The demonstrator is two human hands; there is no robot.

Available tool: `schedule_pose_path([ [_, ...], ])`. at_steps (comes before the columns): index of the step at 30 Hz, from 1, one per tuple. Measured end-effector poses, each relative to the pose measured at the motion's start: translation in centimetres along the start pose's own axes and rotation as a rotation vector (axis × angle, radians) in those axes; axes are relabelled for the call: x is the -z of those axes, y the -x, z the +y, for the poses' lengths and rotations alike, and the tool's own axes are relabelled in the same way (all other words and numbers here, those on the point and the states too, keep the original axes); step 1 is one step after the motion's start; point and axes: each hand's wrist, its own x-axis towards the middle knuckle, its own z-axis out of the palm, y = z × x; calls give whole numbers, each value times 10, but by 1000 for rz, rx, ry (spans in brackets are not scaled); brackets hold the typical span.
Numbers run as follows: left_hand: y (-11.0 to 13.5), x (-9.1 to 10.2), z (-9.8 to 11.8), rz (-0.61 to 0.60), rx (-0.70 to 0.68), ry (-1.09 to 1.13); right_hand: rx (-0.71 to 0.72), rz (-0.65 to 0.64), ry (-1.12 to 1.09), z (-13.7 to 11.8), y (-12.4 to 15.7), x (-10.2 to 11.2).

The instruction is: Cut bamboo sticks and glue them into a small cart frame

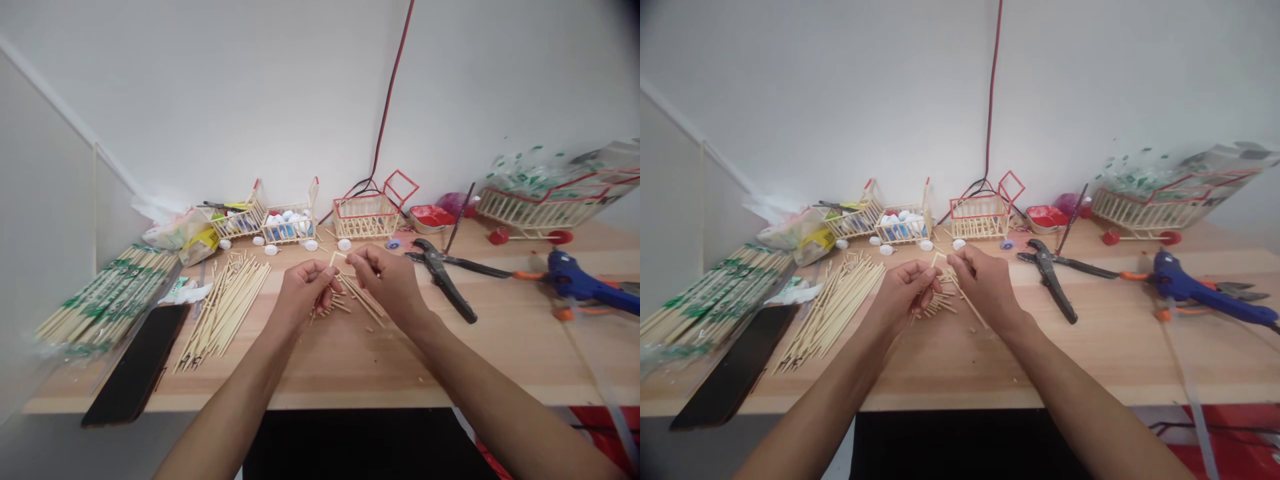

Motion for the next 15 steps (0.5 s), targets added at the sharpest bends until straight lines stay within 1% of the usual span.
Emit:
schedule_pose_path([
  [8, 0, 0, 1, 4, 8, -7, 3, -11, -17, 1, 0, 1],
  [13, 1, 0, 1, -40, 25, -30, 19, -32, -34, 1, 2, -2],
  [15, 1, -1, 1, -34, 32, -13, 16, -29, -36, 1, 2, -3],
])
